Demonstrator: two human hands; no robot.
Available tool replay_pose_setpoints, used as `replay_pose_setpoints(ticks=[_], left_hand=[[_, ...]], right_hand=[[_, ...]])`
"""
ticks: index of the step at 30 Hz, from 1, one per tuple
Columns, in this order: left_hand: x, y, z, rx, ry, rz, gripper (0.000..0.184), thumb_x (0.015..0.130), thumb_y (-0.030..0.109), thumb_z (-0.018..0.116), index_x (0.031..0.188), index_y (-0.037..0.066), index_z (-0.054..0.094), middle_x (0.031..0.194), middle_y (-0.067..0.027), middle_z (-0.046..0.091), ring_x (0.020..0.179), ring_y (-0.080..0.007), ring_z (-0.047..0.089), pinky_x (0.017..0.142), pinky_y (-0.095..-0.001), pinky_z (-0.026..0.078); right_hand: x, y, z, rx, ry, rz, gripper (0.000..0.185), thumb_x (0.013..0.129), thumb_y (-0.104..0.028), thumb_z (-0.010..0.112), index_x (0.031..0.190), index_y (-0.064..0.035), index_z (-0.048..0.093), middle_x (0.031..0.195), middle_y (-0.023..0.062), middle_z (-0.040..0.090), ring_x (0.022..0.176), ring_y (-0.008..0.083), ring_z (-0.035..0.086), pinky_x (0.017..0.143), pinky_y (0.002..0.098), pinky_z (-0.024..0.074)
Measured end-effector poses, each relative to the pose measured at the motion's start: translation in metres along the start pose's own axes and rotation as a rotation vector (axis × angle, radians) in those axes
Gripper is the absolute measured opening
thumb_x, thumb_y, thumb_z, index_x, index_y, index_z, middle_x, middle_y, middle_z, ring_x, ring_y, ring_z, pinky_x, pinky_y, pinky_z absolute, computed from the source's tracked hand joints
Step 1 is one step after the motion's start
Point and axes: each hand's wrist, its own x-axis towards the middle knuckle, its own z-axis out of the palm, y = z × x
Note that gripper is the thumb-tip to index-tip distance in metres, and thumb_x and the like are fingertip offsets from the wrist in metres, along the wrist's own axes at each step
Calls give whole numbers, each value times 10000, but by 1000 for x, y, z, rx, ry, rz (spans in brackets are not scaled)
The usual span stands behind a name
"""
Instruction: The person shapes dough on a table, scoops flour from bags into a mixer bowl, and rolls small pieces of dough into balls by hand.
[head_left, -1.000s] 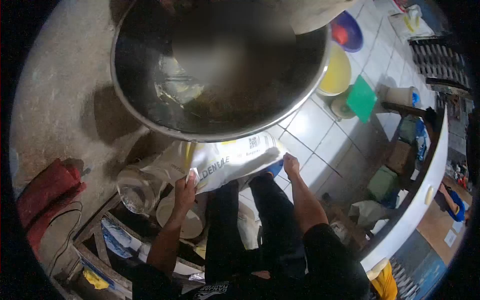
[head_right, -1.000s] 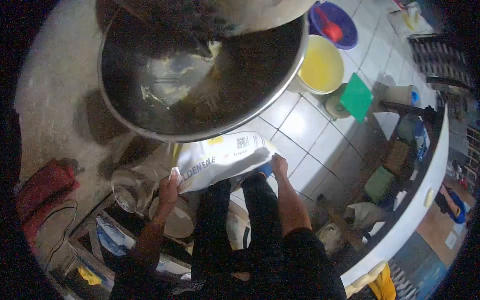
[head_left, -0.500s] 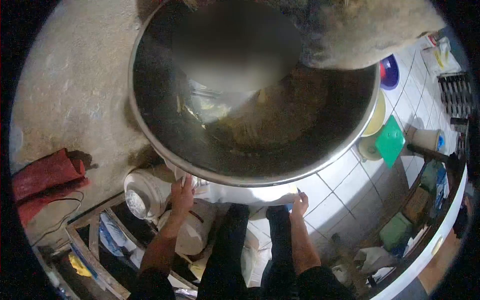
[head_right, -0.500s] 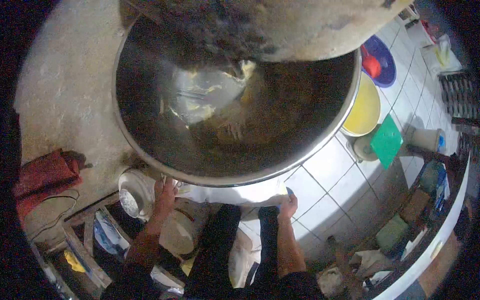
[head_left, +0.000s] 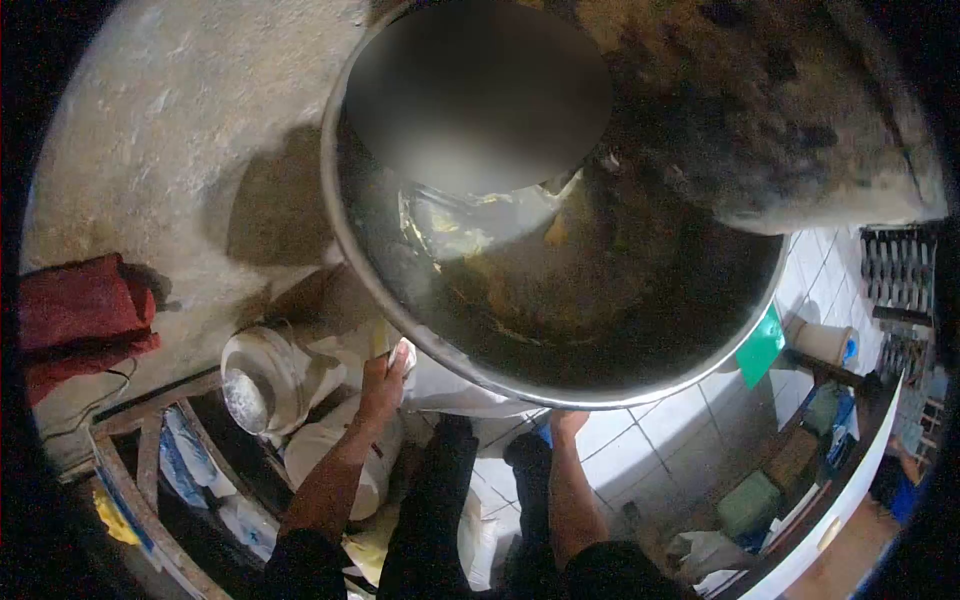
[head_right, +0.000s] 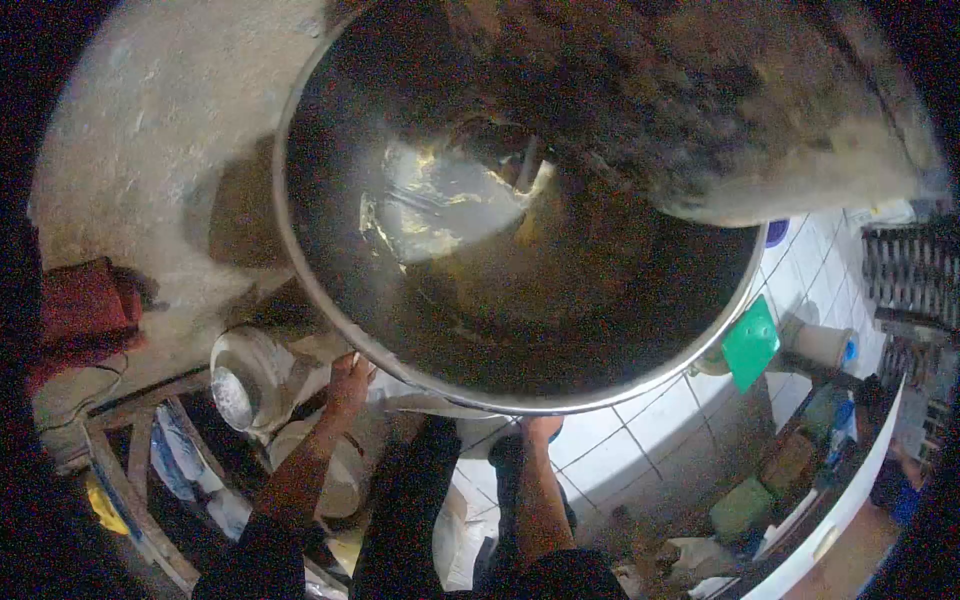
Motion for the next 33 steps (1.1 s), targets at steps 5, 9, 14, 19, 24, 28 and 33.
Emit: replay_pose_setpoints(ticks=[5, 9, 14, 19, 24, 28, 33], left_hand=[[-2, -14, 6, 53, 58, 142, 567, 1029, 462, 506, 856, -62, 634, 659, -133, 590, 660, -216, 580, 630, -427, 459], [24, -49, 26, 48, 13, 131, 535, 1029, 438, 507, 856, -51, 636, 669, -149, 589, 643, -252, 572, 651, -438, 457], [9, -32, 26, 90, 13, 252, 461, 1026, 383, 535, 878, -41, 640, 658, -139, 563, 617, -245, 545, 640, -432, 451], [6, -59, 36, 271, 1, 454, 383, 1018, 323, 568, 938, -42, 649, 651, -139, 562, 616, -248, 555, 636, -432, 464], [-6, -82, 49, 422, 110, 608, 420, 986, 394, 610, 947, -18, 678, 641, -145, 572, 593, -254, 573, 596, -397, 469], [-31, -58, 23, -242, -61, -86, 480, 991, 476, 609, 921, 8, 693, 637, -36, 534, 597, -159, 530, 562, -351, 440], [-100, -21, -4, -406, -39, 87, 409, 1027, 395, 585, 1006, 0, 686, 786, -55, 633, 688, -177, 601, 612, -340, 489]], right_hand=[[-27, 41, -11, 255, -325, 320, 457, 956, -443, 647, 1182, -46, 633, 1108, 127, 685, 988, 241, 658, 860, 417, 554], [7, 44, 0, 43, -471, 274, 509, 935, -474, 659, 1188, -32, 634, 1108, 125, 686, 992, 240, 653, 868, 408, 547], [24, 55, 6, -59, -564, 255, 575, 910, -514, 675, 1194, -15, 635, 1109, 123, 686, 996, 239, 647, 877, 396, 539], [28, 62, 10, -106, -615, 237, 641, 885, -553, 691, 1201, 2, 637, 1109, 120, 686, 1000, 237, 640, 887, 385, 530], [42, 74, 38, -339, -674, 94, 708, 860, -593, 707, 1208, 20, 638, 1110, 118, 687, 1004, 236, 634, 897, 373, 521], [45, 69, 18, -310, -761, 178, 697, 866, -588, 711, 1188, 29, 661, 1062, 113, 705, 979, 234, 652, 880, 366, 528], [-10, -5, -63, -103, -607, 489, 512, 914, -515, 666, 1003, -18, 747, 846, 143, 731, 839, 256, 701, 710, 401, 522]])
